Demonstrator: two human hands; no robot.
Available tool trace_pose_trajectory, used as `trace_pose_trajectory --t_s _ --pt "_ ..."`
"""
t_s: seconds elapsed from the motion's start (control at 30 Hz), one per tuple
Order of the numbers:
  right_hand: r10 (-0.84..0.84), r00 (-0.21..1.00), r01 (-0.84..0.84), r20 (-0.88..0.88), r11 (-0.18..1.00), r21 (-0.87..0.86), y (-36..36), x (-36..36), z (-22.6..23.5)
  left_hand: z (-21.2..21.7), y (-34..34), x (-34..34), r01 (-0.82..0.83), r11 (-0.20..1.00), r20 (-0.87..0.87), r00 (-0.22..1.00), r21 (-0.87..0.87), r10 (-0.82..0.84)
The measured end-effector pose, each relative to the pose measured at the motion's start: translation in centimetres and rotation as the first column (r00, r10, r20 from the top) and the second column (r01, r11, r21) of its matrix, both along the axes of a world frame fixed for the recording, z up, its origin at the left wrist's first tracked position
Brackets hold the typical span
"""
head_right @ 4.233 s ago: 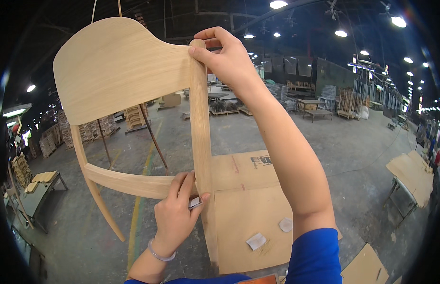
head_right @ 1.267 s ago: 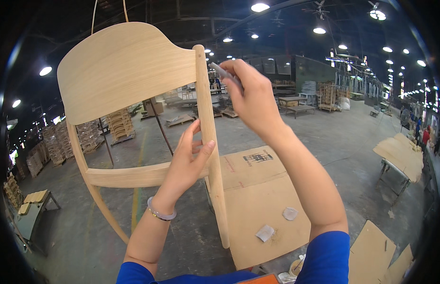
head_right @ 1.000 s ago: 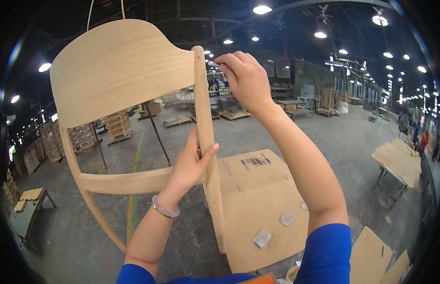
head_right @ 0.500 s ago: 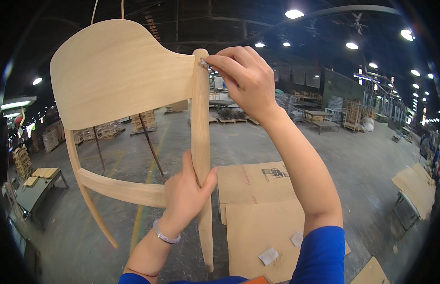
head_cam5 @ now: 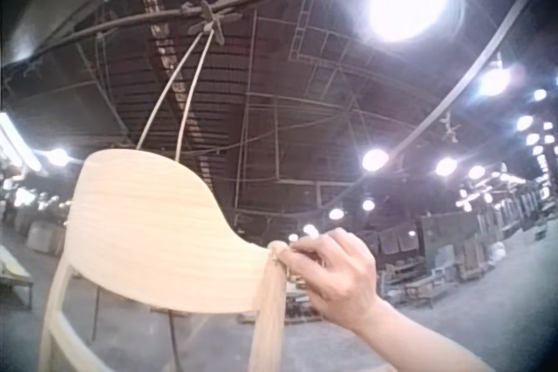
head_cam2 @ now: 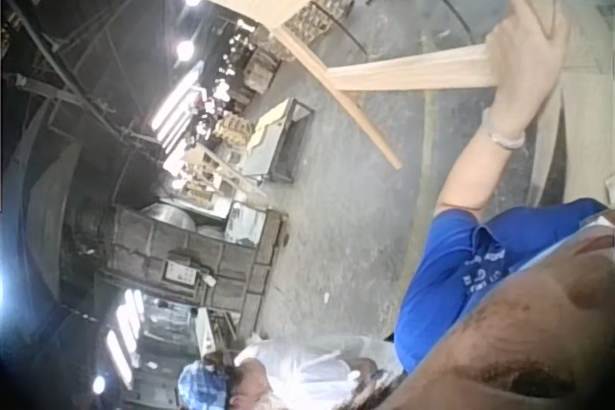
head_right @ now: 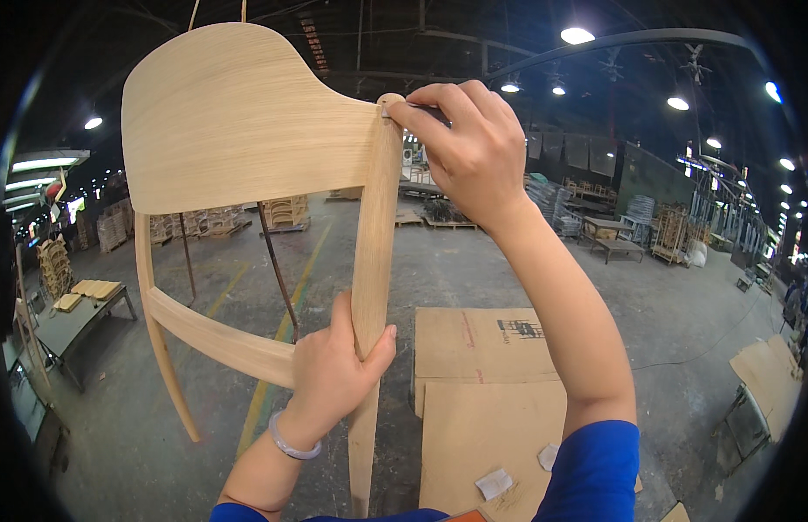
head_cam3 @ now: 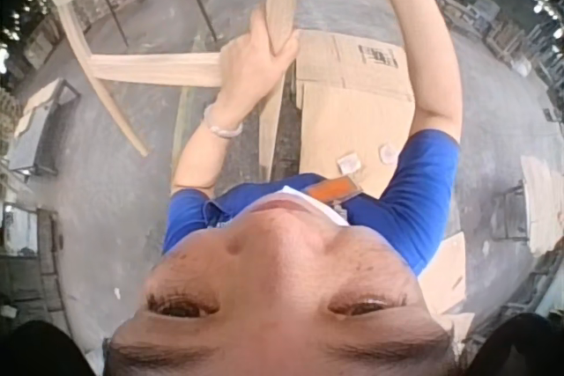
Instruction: The person applies a finish to a wooden chair using a small brush, focusing on the joints and edges. They repeatedly dip the brush into a container and carefully coat the chair's frame and backrest. The person also uses a small pad to wipe or smooth the surface after applying the finish.
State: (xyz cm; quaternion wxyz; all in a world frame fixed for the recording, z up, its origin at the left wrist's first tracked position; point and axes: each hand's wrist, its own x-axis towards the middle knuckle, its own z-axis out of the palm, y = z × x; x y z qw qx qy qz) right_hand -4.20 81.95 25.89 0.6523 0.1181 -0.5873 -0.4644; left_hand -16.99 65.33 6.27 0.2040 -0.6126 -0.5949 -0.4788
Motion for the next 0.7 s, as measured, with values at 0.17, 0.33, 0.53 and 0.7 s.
trace_pose_trajectory --t_s 0.17,0.33,0.53,0.7 --pt "-0.034 0.999 0.034 -0.014 0.999 0.030 -0.4 0.0 -1.6 -0.3 -0.4 0.1 -0.042 0.999 -0.022 0.999 -0.027 0.041" --pt "-0.081 0.995 0.076 -0.066 0.995 -0.062 0.0 -0.4 -1.6 0.1 -0.5 0.3 -0.040 0.999 -0.021 0.999 -0.023 0.040" --pt "-0.092 0.993 0.088 -0.071 0.994 -0.065 -0.1 -0.8 -2.5 -0.1 -0.6 0.3 -0.084 0.990 0.032 0.996 -0.111 0.088" --pt "-0.059 0.995 0.053 -0.077 0.996 -0.075 -0.6 -1.2 -3.0 -0.5 -0.6 0.0 -0.080 0.996 -0.018 0.997 -0.048 0.080"
